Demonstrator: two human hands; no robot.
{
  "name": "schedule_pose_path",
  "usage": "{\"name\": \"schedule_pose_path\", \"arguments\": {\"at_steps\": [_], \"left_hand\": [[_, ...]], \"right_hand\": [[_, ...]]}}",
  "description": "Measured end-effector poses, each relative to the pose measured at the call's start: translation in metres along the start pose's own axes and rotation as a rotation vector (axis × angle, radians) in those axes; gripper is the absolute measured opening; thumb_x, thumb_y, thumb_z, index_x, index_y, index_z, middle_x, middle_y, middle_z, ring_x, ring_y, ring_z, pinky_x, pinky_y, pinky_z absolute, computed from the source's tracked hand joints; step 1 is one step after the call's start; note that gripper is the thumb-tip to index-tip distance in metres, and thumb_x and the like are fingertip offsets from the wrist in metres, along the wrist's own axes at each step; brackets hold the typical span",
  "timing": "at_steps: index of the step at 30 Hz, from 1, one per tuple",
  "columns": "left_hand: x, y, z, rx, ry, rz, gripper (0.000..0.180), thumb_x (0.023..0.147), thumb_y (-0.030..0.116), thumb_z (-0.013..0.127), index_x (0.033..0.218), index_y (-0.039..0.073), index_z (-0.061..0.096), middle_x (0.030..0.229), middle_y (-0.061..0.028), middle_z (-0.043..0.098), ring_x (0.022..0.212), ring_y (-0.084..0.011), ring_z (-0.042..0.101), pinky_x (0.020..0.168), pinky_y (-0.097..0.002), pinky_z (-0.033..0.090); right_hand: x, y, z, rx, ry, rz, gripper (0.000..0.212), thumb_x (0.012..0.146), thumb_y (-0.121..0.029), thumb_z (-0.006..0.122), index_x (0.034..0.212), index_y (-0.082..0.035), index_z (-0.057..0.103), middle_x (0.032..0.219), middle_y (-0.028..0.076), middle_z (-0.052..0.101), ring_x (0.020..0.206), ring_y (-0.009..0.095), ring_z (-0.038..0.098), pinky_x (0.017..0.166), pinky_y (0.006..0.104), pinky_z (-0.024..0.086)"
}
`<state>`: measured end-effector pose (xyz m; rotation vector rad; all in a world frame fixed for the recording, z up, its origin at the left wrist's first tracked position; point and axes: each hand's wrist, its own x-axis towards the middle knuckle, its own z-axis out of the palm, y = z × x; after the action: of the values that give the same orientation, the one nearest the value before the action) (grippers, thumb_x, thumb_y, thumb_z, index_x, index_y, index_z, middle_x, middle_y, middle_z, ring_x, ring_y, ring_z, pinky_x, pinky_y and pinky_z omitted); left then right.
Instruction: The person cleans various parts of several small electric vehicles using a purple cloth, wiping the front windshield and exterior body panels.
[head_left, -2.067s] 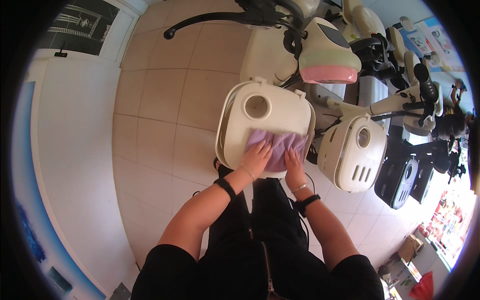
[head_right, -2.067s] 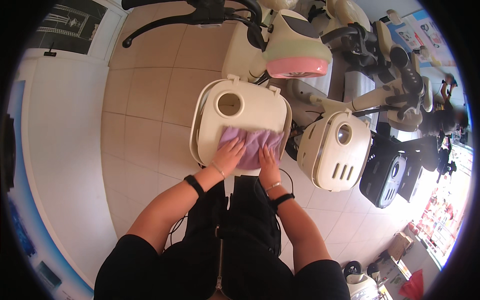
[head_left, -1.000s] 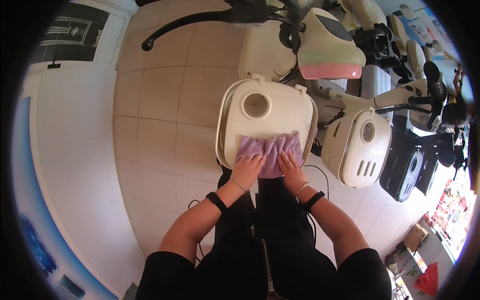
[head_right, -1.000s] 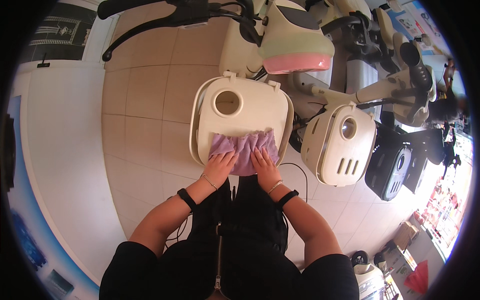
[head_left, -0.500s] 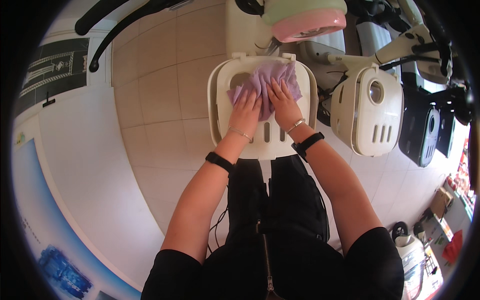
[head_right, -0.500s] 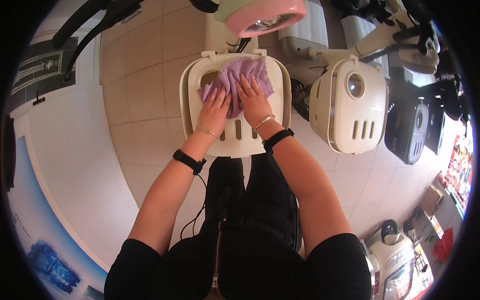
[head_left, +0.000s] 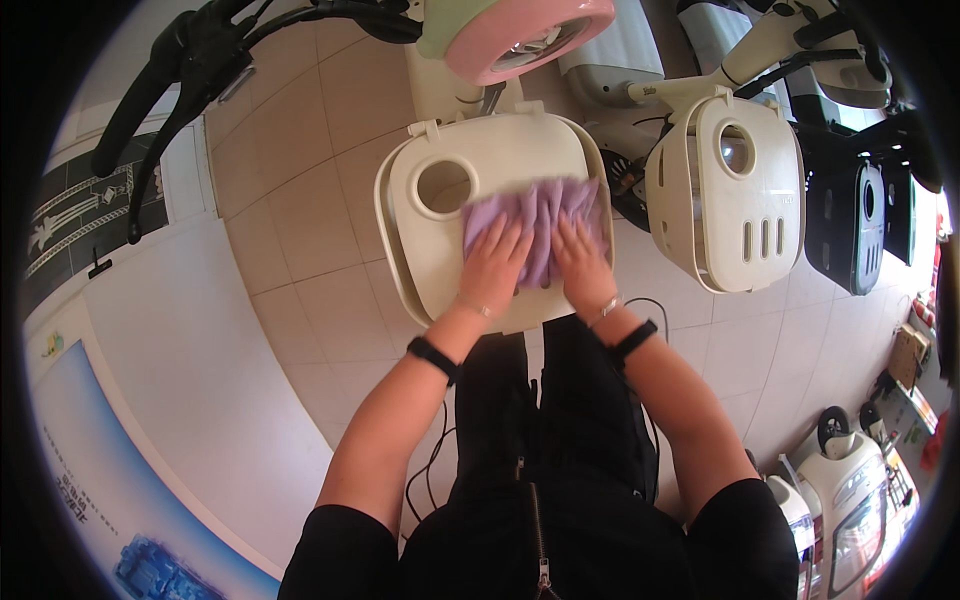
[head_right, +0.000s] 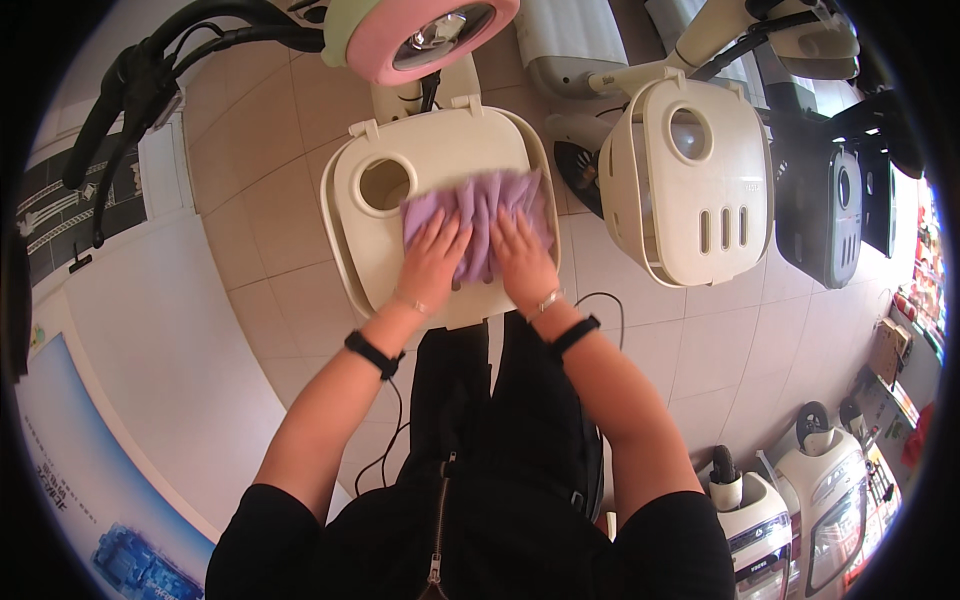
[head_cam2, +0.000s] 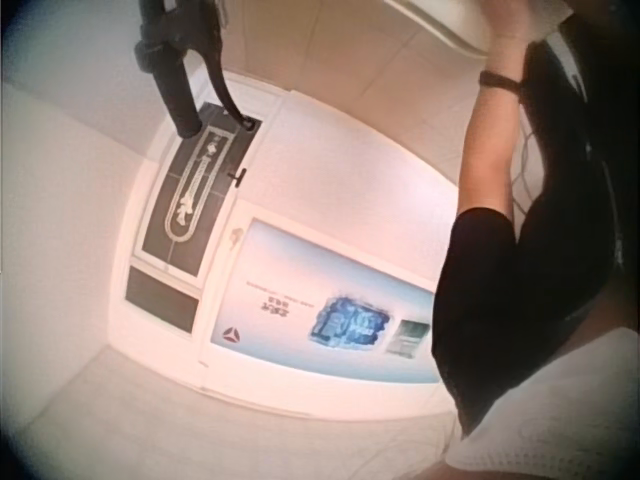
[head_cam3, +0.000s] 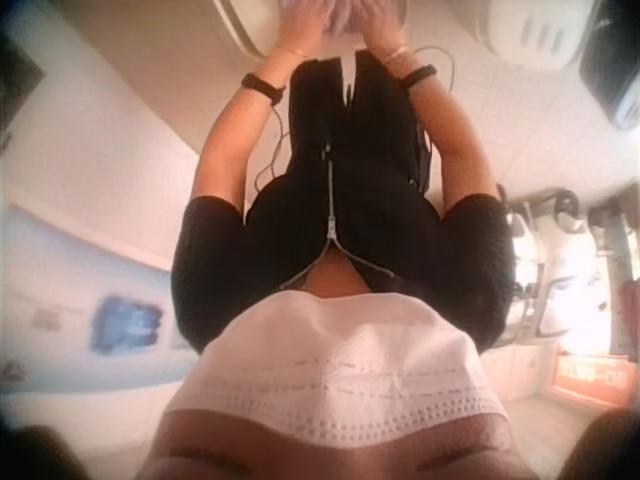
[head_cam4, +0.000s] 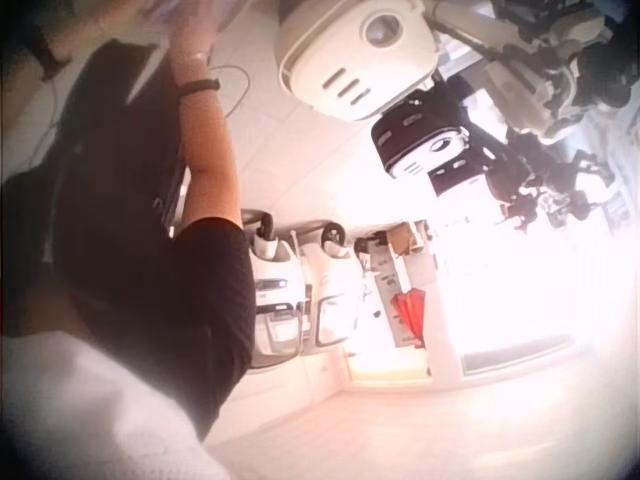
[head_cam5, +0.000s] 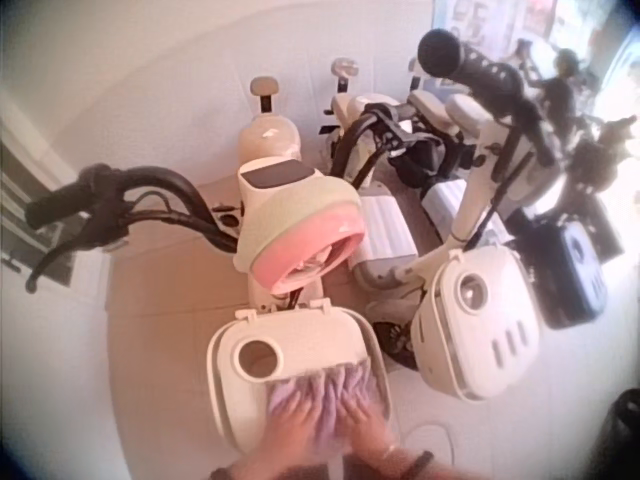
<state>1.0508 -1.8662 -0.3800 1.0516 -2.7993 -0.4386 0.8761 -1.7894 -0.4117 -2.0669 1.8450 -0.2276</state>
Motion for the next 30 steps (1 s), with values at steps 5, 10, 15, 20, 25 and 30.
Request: {"name": "schedule_pose_path", "arguments": {"at_steps": [5, 10, 15, 20, 25, 30], "left_hand": [[0.086, -0.021, 0.001, -0.023, -0.050, -0.039, 0.045, 0.081, 0.006, 0.051, 0.126, 0.009, 0.053, 0.140, -0.0123, 0.043, 0.132, -0.0347, 0.035, 0.108, -0.0424, 0.031], [0.069, -0.013, 0.000, -0.018, -0.164, -0.032, 0.043, 0.081, 0.007, 0.052, 0.123, 0.011, 0.056, 0.139, -0.0117, 0.044, 0.132, -0.0343, 0.035, 0.106, -0.0467, 0.031], [-0.045, 0.021, 0.000, -0.135, -0.156, 0.069, 0.041, 0.081, 0.010, 0.052, 0.122, 0.011, 0.058, 0.136, -0.0083, 0.047, 0.133, -0.0309, 0.036, 0.105, -0.0490, 0.032], [-0.105, 0.032, -0.009, -0.165, -0.070, 0.055, 0.040, 0.082, 0.011, 0.051, 0.122, 0.009, 0.058, 0.131, -0.0088, 0.052, 0.129, -0.0289, 0.041, 0.105, -0.0441, 0.034], [-0.094, -0.007, -0.029, -0.135, -0.128, -0.003, 0.038, 0.082, 0.009, 0.050, 0.118, 0.008, 0.060, 0.127, -0.0092, 0.055, 0.126, -0.0291, 0.044, 0.103, -0.0429, 0.036], [-0.079, -0.064, -0.043, -0.036, 0.000, -0.150, 0.039, 0.079, 0.003, 0.050, 0.117, 0.003, 0.058, 0.131, -0.0131, 0.051, 0.126, -0.0341, 0.043, 0.103, -0.0427, 0.038]], "right_hand": [[0.077, 0.042, -0.029, 0.097, 0.114, 0.064, 0.058, 0.079, 0.001, 0.048, 0.136, 0.000, 0.040, 0.149, 0.015, 0.029, 0.134, 0.036, 0.032, 0.108, 0.0382, 0.034], [0.043, 0.038, -0.019, 0.091, -0.045, 0.028, 0.056, 0.077, 0.003, 0.048, 0.133, 0.002, 0.043, 0.148, 0.016, 0.031, 0.136, 0.035, 0.029, 0.109, 0.0366, 0.032], [-0.063, 0.013, -0.008, 0.078, -0.229, -0.184, 0.058, 0.078, -0.004, 0.048, 0.136, -0.004, 0.043, 0.145, 0.013, 0.036, 0.139, 0.033, 0.026, 0.112, 0.0389, 0.029], [-0.079, -0.008, -0.022, 0.134, -0.226, -0.307, 0.057, 0.078, -0.008, 0.054, 0.134, -0.004, 0.045, 0.142, 0.014, 0.040, 0.136, 0.035, 0.031, 0.112, 0.0432, 0.027], [-0.027, -0.035, -0.018, 0.152, -0.155, -0.363, 0.060, 0.078, -0.015, 0.058, 0.136, -0.005, 0.044, 0.144, 0.013, 0.037, 0.137, 0.034, 0.029, 0.112, 0.0449, 0.025], [0.055, -0.079, -0.014, 0.149, -0.036, -0.339, 0.062, 0.079, -0.020, 0.060, 0.137, -0.006, 0.042, 0.146, 0.012, 0.034, 0.138, 0.034, 0.026, 0.112, 0.0453, 0.024]]}}
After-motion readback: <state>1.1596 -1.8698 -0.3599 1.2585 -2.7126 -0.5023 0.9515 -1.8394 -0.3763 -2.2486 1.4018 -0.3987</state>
